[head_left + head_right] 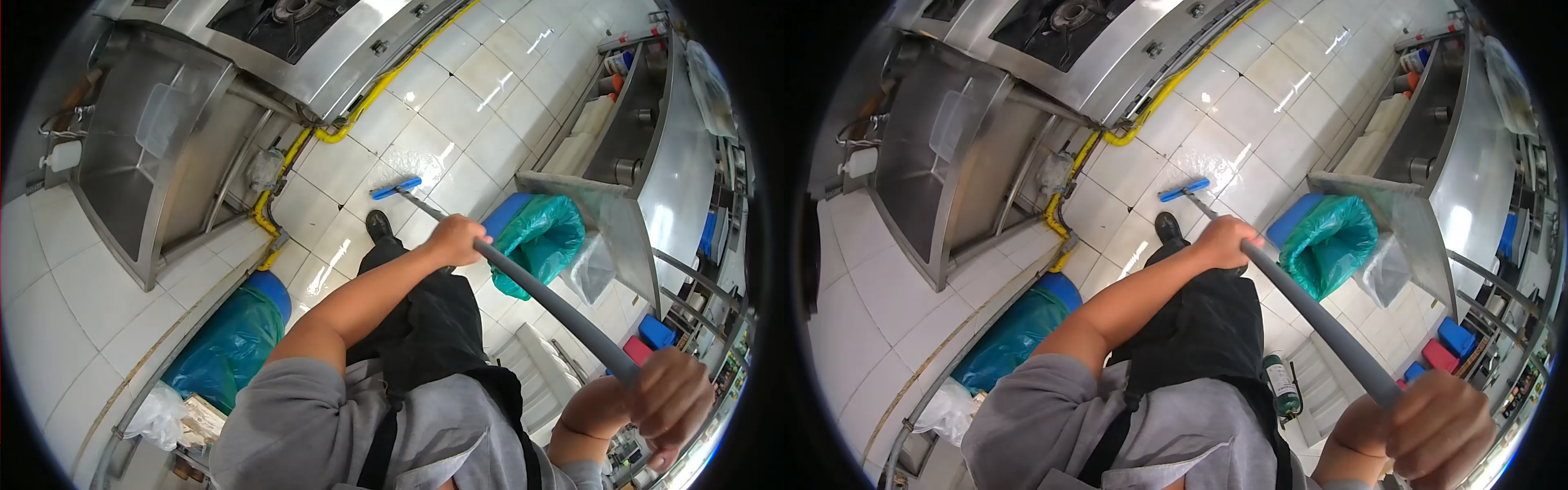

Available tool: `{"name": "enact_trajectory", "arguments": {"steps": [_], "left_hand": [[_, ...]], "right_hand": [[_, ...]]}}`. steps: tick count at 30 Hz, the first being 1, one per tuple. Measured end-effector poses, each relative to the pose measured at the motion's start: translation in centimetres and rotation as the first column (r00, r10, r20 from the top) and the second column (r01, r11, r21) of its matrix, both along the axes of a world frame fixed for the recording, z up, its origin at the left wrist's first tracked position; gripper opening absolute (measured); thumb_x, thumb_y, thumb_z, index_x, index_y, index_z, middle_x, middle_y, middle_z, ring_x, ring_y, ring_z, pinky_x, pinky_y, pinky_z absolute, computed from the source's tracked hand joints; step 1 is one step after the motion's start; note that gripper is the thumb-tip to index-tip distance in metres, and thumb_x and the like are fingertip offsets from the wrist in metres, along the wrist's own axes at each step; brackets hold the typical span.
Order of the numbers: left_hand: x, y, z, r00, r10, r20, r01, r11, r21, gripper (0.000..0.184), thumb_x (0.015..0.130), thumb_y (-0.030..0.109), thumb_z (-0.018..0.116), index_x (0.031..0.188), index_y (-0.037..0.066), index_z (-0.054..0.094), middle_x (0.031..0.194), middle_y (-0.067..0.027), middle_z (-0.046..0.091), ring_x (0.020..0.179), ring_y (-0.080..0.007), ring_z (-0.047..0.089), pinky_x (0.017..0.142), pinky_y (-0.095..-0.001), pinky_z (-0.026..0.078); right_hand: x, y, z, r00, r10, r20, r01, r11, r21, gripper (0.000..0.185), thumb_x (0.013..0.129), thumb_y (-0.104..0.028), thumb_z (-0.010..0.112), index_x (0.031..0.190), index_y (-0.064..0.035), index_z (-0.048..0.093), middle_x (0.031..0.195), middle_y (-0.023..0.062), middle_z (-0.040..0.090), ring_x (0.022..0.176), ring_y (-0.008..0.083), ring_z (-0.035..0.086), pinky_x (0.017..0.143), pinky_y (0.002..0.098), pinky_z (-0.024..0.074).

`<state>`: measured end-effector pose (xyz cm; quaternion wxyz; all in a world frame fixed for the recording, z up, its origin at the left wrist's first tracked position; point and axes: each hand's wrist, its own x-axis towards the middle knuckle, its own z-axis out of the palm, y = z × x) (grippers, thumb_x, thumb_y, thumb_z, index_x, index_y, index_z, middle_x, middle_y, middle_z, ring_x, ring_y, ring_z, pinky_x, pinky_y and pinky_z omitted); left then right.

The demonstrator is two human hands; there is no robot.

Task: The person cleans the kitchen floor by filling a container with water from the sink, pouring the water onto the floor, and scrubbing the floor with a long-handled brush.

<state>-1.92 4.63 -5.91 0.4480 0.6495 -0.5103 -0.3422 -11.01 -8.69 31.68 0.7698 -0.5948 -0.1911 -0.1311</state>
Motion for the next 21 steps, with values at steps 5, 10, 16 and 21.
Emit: {"name": "enact_trajectory", "arguments": {"steps": [5, 10, 16, 21], "left_hand": [[5.1, -0.5, -5.3, 0.979, 0.146, 0.14, -0.149, 0.989, 0.01, 0.027, 0.082, 0.024, 0.069, 0.064, 0.005, 0.061, 0.068, -0.017, 0.063, 0.072, -0.0385, 0.062, 0.068, -0.048, 0.049], [5.3, -5.0, -4.8, 0.942, 0.246, 0.227, -0.238, 0.969, -0.065, 0.033, 0.084, 0.015, 0.066, 0.058, 0.004, 0.051, 0.061, -0.0174, 0.054, 0.067, -0.0401, 0.055, 0.065, -0.0487, 0.043], [-4.6, -14.3, 2.8, 0.96, 0.274, 0.063, -0.252, 0.939, -0.233, 0.033, 0.082, 0.013, 0.067, 0.056, 0.005, 0.047, 0.059, -0.0162, 0.053, 0.061, -0.039, 0.055, 0.06, -0.0478, 0.041], [-10.6, -23.8, 3.9, 0.982, 0.188, -0.001, -0.183, 0.956, -0.229, 0.034, 0.084, 0.017, 0.069, 0.059, 0.006, 0.048, 0.059, -0.0148, 0.052, 0.062, -0.0383, 0.055, 0.063, -0.0463, 0.042]], "right_hand": [[0.5, -1.0, -6.4, 1.0, -0.002, -0.004, 0.002, 1.0, 0.009, 0.034, 0.075, -0.01, 0.066, 0.048, -0.0067, 0.046, 0.046, 0.0034, 0.044, 0.035, 0.0177, 0.043, 0.039, 0.029, 0.0302], [-2.3, -4.2, -6.4, 0.997, 0.006, 0.072, -0.006, 1.0, -0.005, 0.034, 0.074, -0.009, 0.066, 0.047, -0.0087, 0.044, 0.046, 0.0016, 0.043, 0.034, 0.0166, 0.04, 0.04, 0.0291, 0.0273], [-8.8, -14.3, -0.5, 0.972, 0.107, 0.21, -0.115, 0.993, 0.025, 0.038, 0.079, -0.014, 0.075, 0.049, -0.0112, 0.052, 0.048, -0.0015, 0.051, 0.038, 0.0067, 0.048, 0.038, 0.0198, 0.0317], [-15.0, -19.3, 2.2, 0.894, -0.361, 0.266, 0.337, 0.932, 0.132, 0.036, 0.08, -0.036, 0.072, 0.064, -0.0118, 0.051, 0.056, 0.0037, 0.051, 0.061, 0.0161, 0.056, 0.078, 0.0388, 0.0395]]}}
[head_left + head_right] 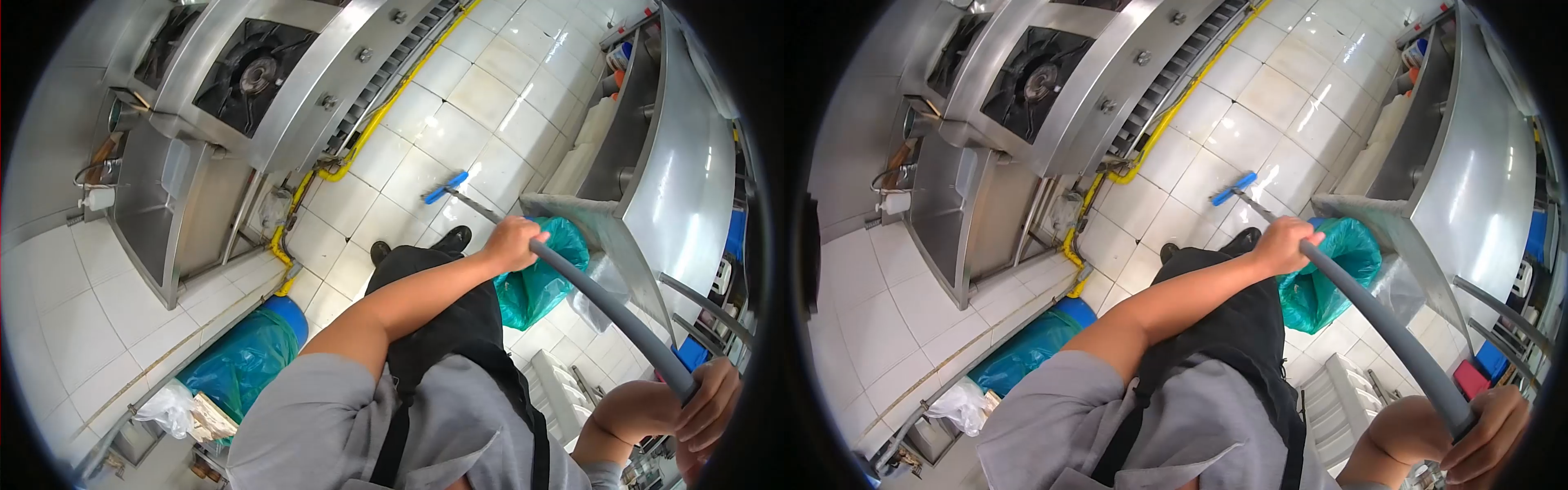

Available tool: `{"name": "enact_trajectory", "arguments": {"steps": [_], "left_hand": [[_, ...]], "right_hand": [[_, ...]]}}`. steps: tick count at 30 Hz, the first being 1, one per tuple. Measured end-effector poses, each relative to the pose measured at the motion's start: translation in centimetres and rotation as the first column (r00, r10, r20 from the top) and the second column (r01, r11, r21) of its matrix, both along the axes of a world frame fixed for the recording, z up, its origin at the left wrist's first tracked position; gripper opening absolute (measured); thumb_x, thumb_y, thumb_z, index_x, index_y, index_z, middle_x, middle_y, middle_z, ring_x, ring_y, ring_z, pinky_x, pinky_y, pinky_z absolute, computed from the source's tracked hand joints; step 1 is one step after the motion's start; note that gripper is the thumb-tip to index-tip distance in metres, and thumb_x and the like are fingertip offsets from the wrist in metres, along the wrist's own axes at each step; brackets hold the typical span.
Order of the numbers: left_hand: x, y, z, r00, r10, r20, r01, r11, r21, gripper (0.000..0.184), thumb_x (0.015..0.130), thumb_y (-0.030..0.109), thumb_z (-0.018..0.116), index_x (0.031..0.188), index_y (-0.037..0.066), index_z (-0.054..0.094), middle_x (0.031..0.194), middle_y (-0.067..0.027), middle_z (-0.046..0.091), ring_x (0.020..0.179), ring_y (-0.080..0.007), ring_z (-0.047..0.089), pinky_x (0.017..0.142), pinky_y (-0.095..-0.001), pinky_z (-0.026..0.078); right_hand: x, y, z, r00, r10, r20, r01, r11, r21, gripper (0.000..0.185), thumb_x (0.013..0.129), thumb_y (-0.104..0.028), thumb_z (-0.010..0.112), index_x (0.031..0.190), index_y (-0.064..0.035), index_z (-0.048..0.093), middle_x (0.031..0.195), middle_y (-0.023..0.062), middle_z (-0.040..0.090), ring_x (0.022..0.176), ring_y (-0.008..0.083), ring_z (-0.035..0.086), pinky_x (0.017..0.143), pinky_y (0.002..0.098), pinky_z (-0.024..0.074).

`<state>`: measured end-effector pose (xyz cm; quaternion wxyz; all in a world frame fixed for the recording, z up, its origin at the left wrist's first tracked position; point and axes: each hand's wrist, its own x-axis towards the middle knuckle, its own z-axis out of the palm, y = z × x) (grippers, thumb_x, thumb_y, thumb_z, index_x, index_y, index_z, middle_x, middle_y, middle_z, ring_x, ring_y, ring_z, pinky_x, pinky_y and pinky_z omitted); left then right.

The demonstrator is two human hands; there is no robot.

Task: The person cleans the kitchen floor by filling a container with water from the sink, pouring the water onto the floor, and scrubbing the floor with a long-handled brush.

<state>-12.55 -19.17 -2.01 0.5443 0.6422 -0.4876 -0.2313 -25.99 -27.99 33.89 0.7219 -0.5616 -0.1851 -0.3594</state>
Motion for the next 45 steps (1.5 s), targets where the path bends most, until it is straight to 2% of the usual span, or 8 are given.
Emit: {"name": "enact_trajectory", "arguments": {"steps": [2, 3, 6, 14, 22, 29, 38, 45], "left_hand": [[-1.2, -3.0, 0.9, 0.995, -0.082, -0.053, 0.082, 0.997, -0.004, 0.034, 0.083, 0.018, 0.07, 0.059, 0.006, 0.049, 0.06, -0.015, 0.053, 0.064, -0.0382, 0.055, 0.063, -0.0465, 0.042], [-1.7, -4.0, 1.1, 0.982, -0.156, -0.109, 0.157, 0.988, -0.005, 0.034, 0.082, 0.019, 0.07, 0.06, 0.005, 0.049, 0.061, -0.0152, 0.053, 0.066, -0.038, 0.056, 0.062, -0.0467, 0.042], [-3.0, -7.1, 0.8, 0.948, -0.295, -0.122, 0.282, 0.953, -0.115, 0.034, 0.079, 0.021, 0.072, 0.06, 0.005, 0.05, 0.062, -0.015, 0.054, 0.069, -0.038, 0.056, 0.062, -0.047, 0.042], [-3.5, -10.9, 0.1, 0.824, -0.55, -0.132, 0.559, 0.829, 0.035, 0.037, 0.079, 0.027, 0.073, 0.058, 0.004, 0.054, 0.067, -0.0177, 0.059, 0.071, -0.0412, 0.059, 0.062, -0.0496, 0.044], [5.2, -10.2, -8.0, 0.939, -0.305, -0.157, 0.319, 0.946, 0.067, 0.034, 0.085, 0.026, 0.07, 0.063, 0.003, 0.057, 0.07, -0.0182, 0.061, 0.075, -0.0416, 0.059, 0.069, -0.0496, 0.045], [14.4, -4.9, -8.8, 0.982, -0.191, -0.012, 0.19, 0.97, 0.149, 0.032, 0.086, 0.021, 0.068, 0.061, 0.004, 0.058, 0.07, -0.0164, 0.063, 0.073, -0.0388, 0.059, 0.071, -0.0483, 0.046], [17.8, -9.8, -0.7, 0.982, -0.159, 0.104, 0.166, 0.984, -0.066, 0.033, 0.082, 0.016, 0.068, 0.054, 0.007, 0.051, 0.058, -0.0139, 0.057, 0.061, -0.037, 0.056, 0.064, -0.0454, 0.043], [16.6, -12.9, -1.5, 0.983, -0.09, 0.159, 0.104, 0.991, -0.08, 0.024, 0.08, 0.014, 0.068, 0.06, 0.006, 0.058, 0.064, -0.0121, 0.061, 0.069, -0.0334, 0.059, 0.073, -0.044, 0.044]], "right_hand": [[-2.2, -2.3, 2.4, 0.974, -0.119, -0.19, 0.056, 0.949, -0.311, 0.046, 0.08, -0.055, 0.072, 0.073, -0.0148, 0.051, 0.059, 0.0055, 0.051, 0.072, 0.02, 0.059, 0.104, 0.0501, 0.0381], [-5.7, -1.3, 3.6, 0.886, -0.341, -0.316, 0.265, 0.929, -0.26, 0.028, 0.077, -0.029, 0.072, 0.065, -0.0094, 0.056, 0.056, 0.005, 0.057, 0.056, 0.0152, 0.058, 0.072, 0.0326, 0.0427], [-5.3, -6.0, 1.9, 0.99, 0.041, -0.132, -0.047, 0.998, -0.046, 0.024, 0.074, 0.0, 0.069, 0.054, -0.006, 0.058, 0.052, 0.0048, 0.061, 0.037, 0.0102, 0.055, 0.035, 0.0161, 0.0419], [-1.6, -4.2, 1.6, 0.941, -0.278, -0.193, 0.244, 0.953, -0.182, 0.028, 0.079, -0.009, 0.065, 0.055, -0.0102, 0.051, 0.049, 0.0009, 0.054, 0.036, 0.009, 0.049, 0.036, 0.0187, 0.0407], [8.3, -3.5, -4.8, 0.734, -0.543, -0.408, 0.451, 0.839, -0.306, 0.034, 0.084, -0.018, 0.06, 0.055, -0.0144, 0.043, 0.045, -0.003, 0.046, 0.035, 0.0078, 0.043, 0.037, 0.0214, 0.0395], [11.4, -2.2, -6.3, 0.742, -0.521, -0.421, 0.512, 0.847, -0.146, 0.036, 0.083, -0.021, 0.062, 0.053, -0.0163, 0.044, 0.045, -0.0034, 0.051, 0.036, 0.0068, 0.048, 0.04, 0.0182, 0.0433], [4.7, -2.5, -0.7, 0.898, -0.407, -0.168, 0.391, 0.913, -0.118, 0.031, 0.071, -0.028, 0.073, 0.05, -0.0232, 0.051, 0.047, -0.0107, 0.055, 0.04, 0.0003, 0.051, 0.045, 0.0127, 0.0401], [4.4, 1.5, -2.4, 0.501, -0.811, -0.303, 0.846, 0.532, -0.024, 0.038, 0.073, -0.032, 0.068, 0.05, -0.0226, 0.039, 0.047, -0.0068, 0.037, 0.05, 0.0069, 0.038, 0.06, 0.0227, 0.0325]]}}
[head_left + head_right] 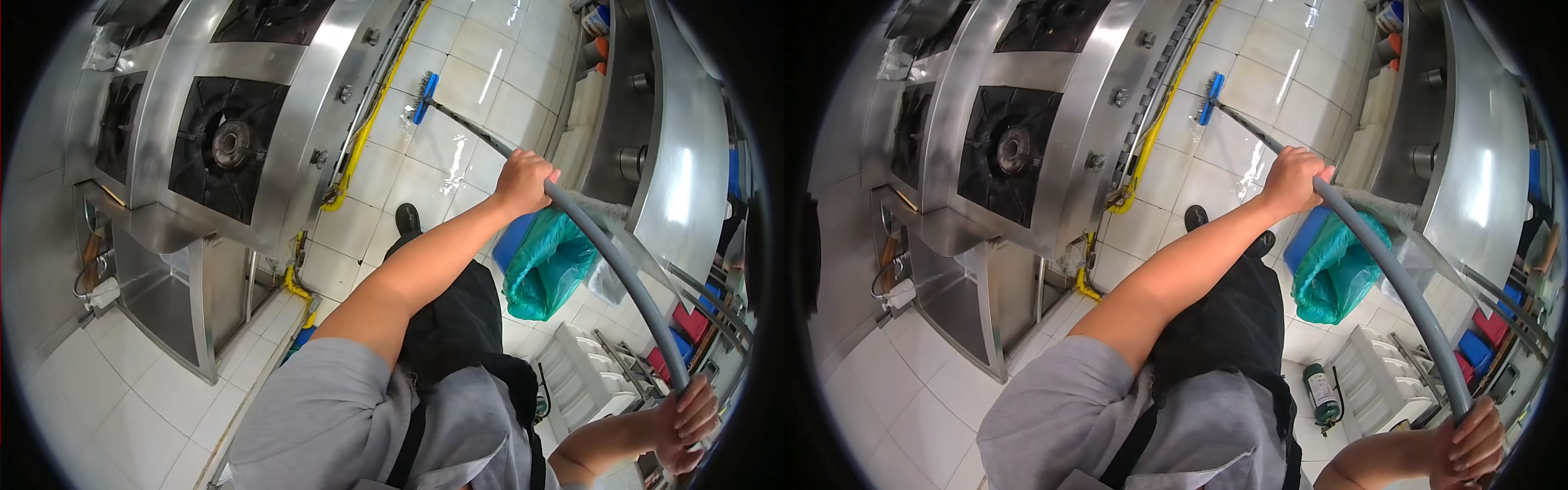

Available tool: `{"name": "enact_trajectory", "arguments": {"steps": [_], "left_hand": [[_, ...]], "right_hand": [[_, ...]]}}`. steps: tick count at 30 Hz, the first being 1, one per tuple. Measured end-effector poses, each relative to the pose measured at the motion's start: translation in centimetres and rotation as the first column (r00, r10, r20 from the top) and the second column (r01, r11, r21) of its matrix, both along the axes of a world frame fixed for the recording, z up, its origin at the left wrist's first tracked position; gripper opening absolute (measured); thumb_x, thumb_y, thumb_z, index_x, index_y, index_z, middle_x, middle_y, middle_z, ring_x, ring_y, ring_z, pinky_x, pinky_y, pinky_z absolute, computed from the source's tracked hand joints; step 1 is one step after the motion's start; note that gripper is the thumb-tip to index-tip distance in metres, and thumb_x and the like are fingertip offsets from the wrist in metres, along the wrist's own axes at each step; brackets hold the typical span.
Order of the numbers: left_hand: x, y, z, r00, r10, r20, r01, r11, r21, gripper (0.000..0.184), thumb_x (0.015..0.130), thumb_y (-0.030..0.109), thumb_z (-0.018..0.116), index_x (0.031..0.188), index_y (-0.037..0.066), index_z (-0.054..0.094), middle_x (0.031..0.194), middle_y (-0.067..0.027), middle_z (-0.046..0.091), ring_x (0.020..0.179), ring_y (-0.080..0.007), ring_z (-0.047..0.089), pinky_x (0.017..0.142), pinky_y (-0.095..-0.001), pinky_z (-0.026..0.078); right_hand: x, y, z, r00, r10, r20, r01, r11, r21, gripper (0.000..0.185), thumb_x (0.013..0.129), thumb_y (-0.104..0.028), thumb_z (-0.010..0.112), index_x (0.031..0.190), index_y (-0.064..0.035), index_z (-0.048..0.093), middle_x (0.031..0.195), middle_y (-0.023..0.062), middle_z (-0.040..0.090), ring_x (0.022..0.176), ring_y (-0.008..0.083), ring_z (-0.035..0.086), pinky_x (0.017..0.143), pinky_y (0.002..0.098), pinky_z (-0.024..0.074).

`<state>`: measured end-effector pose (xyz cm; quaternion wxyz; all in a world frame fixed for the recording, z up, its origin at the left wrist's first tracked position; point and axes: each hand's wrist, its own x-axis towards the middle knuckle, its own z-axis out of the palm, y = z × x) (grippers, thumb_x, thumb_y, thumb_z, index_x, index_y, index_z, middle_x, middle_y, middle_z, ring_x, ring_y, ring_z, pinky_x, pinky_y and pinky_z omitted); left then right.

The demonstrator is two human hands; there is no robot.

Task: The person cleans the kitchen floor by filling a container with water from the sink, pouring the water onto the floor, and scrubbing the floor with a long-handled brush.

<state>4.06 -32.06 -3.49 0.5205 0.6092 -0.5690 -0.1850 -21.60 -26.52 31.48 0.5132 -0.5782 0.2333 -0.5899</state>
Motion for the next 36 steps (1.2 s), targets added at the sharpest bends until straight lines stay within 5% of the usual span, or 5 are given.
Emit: {"name": "enact_trajectory", "arguments": {"steps": [9, 23, 27, 30, 36], "left_hand": [[-4.1, 5.5, -16.1, 0.99, -0.105, 0.091, 0.087, 0.978, 0.19, 0.03, 0.088, 0.019, 0.065, 0.064, 0.005, 0.054, 0.07, -0.0131, 0.058, 0.076, -0.0358, 0.056, 0.079, -0.0477, 0.045], [-19.1, 8.5, -15.8, 0.943, -0.079, 0.323, 0.017, 0.981, 0.191, 0.027, 0.086, 0.015, 0.068, 0.065, 0.003, 0.055, 0.069, -0.0132, 0.057, 0.075, -0.0352, 0.055, 0.073, -0.0461, 0.044], [-17.2, 7.6, -21.4, 0.931, -0.109, 0.349, 0.027, 0.972, 0.232, 0.027, 0.085, 0.014, 0.069, 0.065, 0.002, 0.055, 0.07, -0.0139, 0.056, 0.077, -0.036, 0.054, 0.074, -0.046, 0.044], [-15.6, 10.6, -25.6, 0.932, -0.087, 0.351, -0.037, 0.943, 0.332, 0.024, 0.085, 0.016, 0.068, 0.067, 0.003, 0.057, 0.073, -0.0133, 0.057, 0.081, -0.0355, 0.054, 0.084, -0.046, 0.044], [-17.5, 17.3, -27.9, 0.9, -0.074, 0.429, -0.087, 0.935, 0.344, 0.023, 0.084, 0.013, 0.069, 0.068, 0.003, 0.055, 0.072, -0.0137, 0.052, 0.079, -0.0356, 0.052, 0.078, -0.0463, 0.044]], "right_hand": [[-4.3, 3.4, -16.5, 0.976, 0.068, -0.206, 0.007, 0.94, 0.342, 0.032, 0.085, -0.023, 0.056, 0.058, -0.0151, 0.042, 0.051, -0.0001, 0.044, 0.057, 0.0179, 0.047, 0.074, 0.0409, 0.0388], [-27.0, 7.3, -21.7, 0.999, 0.046, -0.014, -0.032, 0.86, 0.509, 0.034, 0.075, -0.023, 0.066, 0.054, -0.0119, 0.042, 0.055, 0.0032, 0.054, 0.066, 0.0221, 0.051, 0.092, 0.0451, 0.0407], [-24.5, 10.0, -28.2, 0.979, 0.096, -0.178, 0.033, 0.793, 0.608, 0.035, 0.086, -0.025, 0.063, 0.059, -0.0068, 0.049, 0.08, 0.0142, 0.065, 0.102, 0.0303, 0.058, 0.107, 0.0508, 0.0318], [-23.8, 13.8, -33.0, 0.996, 0.029, 0.089, -0.09, 0.541, 0.836, 0.033, 0.093, -0.019, 0.06, 0.066, -0.0026, 0.052, 0.116, 0.0263, 0.061, 0.136, 0.0371, 0.04, 0.116, 0.0544, 0.0204], [-27.3, 15.6, -36.0, 0.997, -0.009, 0.075, -0.063, 0.462, 0.885, 0.036, 0.093, -0.02, 0.059, 0.063, -0.0019, 0.051, 0.099, 0.0215, 0.064, 0.129, 0.0414, 0.046, 0.107, 0.0488, 0.0364]]}}
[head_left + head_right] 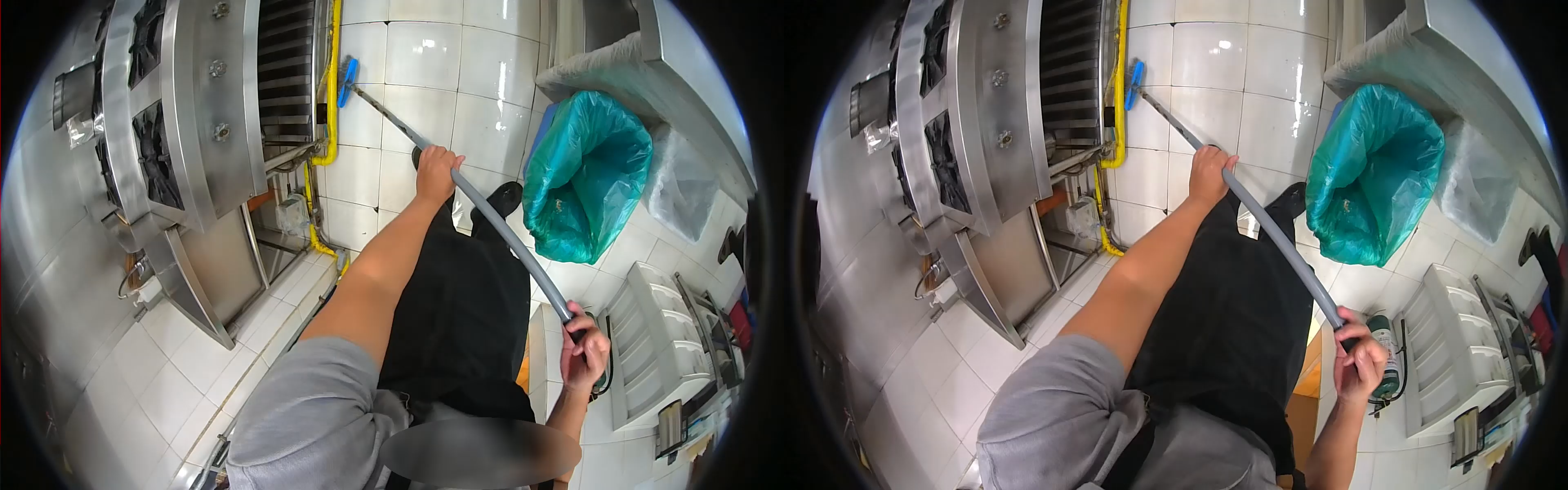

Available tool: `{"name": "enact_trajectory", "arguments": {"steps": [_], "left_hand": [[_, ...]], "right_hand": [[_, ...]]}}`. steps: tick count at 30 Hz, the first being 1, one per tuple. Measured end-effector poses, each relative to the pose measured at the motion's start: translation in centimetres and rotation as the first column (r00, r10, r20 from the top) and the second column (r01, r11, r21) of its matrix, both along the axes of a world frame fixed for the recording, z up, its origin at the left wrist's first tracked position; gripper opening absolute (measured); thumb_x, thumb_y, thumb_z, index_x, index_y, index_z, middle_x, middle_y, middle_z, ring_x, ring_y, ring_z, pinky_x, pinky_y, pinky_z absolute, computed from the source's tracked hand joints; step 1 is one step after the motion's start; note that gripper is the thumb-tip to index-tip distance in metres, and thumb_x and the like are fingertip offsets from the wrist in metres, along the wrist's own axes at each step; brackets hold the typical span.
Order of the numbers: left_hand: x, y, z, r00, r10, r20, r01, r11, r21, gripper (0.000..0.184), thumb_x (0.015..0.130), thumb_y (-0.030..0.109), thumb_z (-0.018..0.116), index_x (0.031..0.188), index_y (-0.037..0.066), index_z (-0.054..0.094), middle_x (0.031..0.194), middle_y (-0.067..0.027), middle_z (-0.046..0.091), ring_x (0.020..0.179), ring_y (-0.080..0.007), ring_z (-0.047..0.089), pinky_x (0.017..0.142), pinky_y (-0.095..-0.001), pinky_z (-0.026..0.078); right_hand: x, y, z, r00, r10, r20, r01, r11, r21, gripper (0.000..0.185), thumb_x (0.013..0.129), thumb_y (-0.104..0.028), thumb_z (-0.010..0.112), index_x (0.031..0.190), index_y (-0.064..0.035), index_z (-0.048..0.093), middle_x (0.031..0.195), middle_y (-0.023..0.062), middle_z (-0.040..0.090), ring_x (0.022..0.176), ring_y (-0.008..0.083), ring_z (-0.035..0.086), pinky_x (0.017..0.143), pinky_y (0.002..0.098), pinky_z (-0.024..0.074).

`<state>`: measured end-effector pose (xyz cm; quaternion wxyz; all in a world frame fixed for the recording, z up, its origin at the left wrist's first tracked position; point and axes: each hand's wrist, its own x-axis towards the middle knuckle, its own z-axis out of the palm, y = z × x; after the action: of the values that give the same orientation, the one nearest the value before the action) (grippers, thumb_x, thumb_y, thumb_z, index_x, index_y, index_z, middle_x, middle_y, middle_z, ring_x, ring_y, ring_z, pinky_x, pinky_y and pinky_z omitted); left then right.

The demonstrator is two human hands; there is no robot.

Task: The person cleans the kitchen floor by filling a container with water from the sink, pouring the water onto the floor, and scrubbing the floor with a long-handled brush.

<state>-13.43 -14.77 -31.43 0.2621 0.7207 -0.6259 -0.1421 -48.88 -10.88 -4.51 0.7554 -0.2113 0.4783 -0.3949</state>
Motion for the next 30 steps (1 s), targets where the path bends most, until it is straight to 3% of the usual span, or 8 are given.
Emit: {"name": "enact_trajectory", "arguments": {"steps": [7, 13, 16, 18, 19, 23, 27, 30], "left_hand": [[-6.0, -2.9, 4.8, 0.996, -0.052, -0.066, 0.046, 0.995, -0.085, 0.023, 0.082, 0.015, 0.07, 0.068, 0.006, 0.055, 0.073, -0.0105, 0.053, 0.079, -0.0331, 0.053, 0.079, -0.0456, 0.041], [-11.3, -1.4, 9.5, 0.984, -0.049, -0.173, 0.05, 0.999, 0.0, 0.023, 0.082, 0.017, 0.07, 0.067, 0.006, 0.055, 0.072, -0.0098, 0.052, 0.078, -0.0317, 0.053, 0.078, -0.0437, 0.04], [-11.3, 2.3, 9.0, 0.981, -0.055, -0.187, 0.061, 0.998, 0.022, 0.024, 0.082, 0.017, 0.07, 0.067, 0.006, 0.055, 0.07, -0.0102, 0.051, 0.077, -0.0318, 0.053, 0.076, -0.0439, 0.04], [-9.5, 4.3, 6.6, 0.988, -0.038, -0.15, 0.047, 0.997, 0.059, 0.024, 0.083, 0.017, 0.07, 0.067, 0.006, 0.055, 0.07, -0.0104, 0.051, 0.077, -0.0318, 0.053, 0.076, -0.0442, 0.039], [-8.4, 5.0, 5.7, 0.993, -0.017, -0.114, 0.028, 0.995, 0.093, 0.024, 0.083, 0.017, 0.07, 0.067, 0.006, 0.055, 0.07, -0.0106, 0.051, 0.077, -0.0319, 0.053, 0.075, -0.0445, 0.039], [-2.9, 4.6, 2.6, 0.999, 0.008, -0.05, -0.001, 0.991, 0.135, 0.024, 0.084, 0.014, 0.068, 0.067, 0.006, 0.053, 0.073, -0.0123, 0.054, 0.079, -0.034, 0.053, 0.076, -0.045, 0.039], [-1.6, 2.3, 4.3, 0.999, -0.031, -0.039, 0.034, 0.997, 0.075, 0.023, 0.084, 0.014, 0.068, 0.067, 0.006, 0.054, 0.073, -0.0122, 0.053, 0.079, -0.0337, 0.053, 0.079, -0.0449, 0.04], [-4.2, 2.1, 7.3, 0.997, -0.055, -0.053, 0.059, 0.995, 0.08, 0.024, 0.084, 0.014, 0.069, 0.067, 0.006, 0.054, 0.072, -0.0114, 0.053, 0.079, -0.0327, 0.053, 0.08, -0.0444, 0.04]], "right_hand": [[-9.1, 1.4, 2.8, 0.99, -0.045, -0.133, 0.029, 0.992, -0.123, 0.037, 0.088, -0.024, 0.06, 0.058, -0.0093, 0.045, 0.068, 0.012, 0.053, 0.096, 0.0323, 0.054, 0.104, 0.0486, 0.0306], [-12.2, -1.8, 9.8, 0.975, -0.061, -0.212, -0.004, 0.955, -0.296, 0.043, 0.092, -0.027, 0.055, 0.054, -0.015, 0.038, 0.055, 0.0036, 0.044, 0.073, 0.0244, 0.051, 0.091, 0.0415, 0.0382], [-10.5, -2.9, 10.6, 0.969, -0.075, -0.236, -0.003, 0.949, -0.314, 0.043, 0.091, -0.026, 0.055, 0.052, -0.0128, 0.041, 0.053, 0.0059, 0.048, 0.065, 0.0251, 0.052, 0.085, 0.0425, 0.0442], [-7.2, -3.2, 9.1, 0.927, 0.108, -0.36, -0.238, 0.911, -0.338, 0.042, 0.087, -0.024, 0.057, 0.05, -0.0095, 0.045, 0.051, 0.0095, 0.052, 0.058, 0.0274, 0.054, 0.076, 0.0453, 0.0496], [-5.8, -2.7, 8.0, 0.917, 0.074, -0.392, -0.214, 0.92, -0.327, 0.039, 0.084, -0.022, 0.059, 0.05, -0.0062, 0.049, 0.049, 0.0118, 0.054, 0.057, 0.03, 0.057, 0.071, 0.0482, 0.0516], [-1.0, -0.4, 4.4, 0.925, 0.137, -0.353, -0.238, 0.936, -0.261, 0.042, 0.087, -0.022, 0.061, 0.051, -0.0042, 0.048, 0.054, 0.0134, 0.057, 0.068, 0.0334, 0.061, 0.082, 0.0501, 0.0498], [-0.4, 0.1, 4.3, 0.952, 0.044, -0.304, -0.126, 0.959, -0.255, 0.044, 0.088, -0.024, 0.063, 0.051, -0.0041, 0.048, 0.055, 0.0131, 0.057, 0.073, 0.0353, 0.062, 0.083, 0.0495, 0.0492], [-5.0, -0.1, 6.6, 0.951, 0.054, -0.304, -0.153, 0.939, -0.31, 0.039, 0.09, -0.021, 0.057, 0.055, -0.0089, 0.044, 0.055, 0.0086, 0.051, 0.065, 0.0281, 0.056, 0.08, 0.051, 0.0473]]}}
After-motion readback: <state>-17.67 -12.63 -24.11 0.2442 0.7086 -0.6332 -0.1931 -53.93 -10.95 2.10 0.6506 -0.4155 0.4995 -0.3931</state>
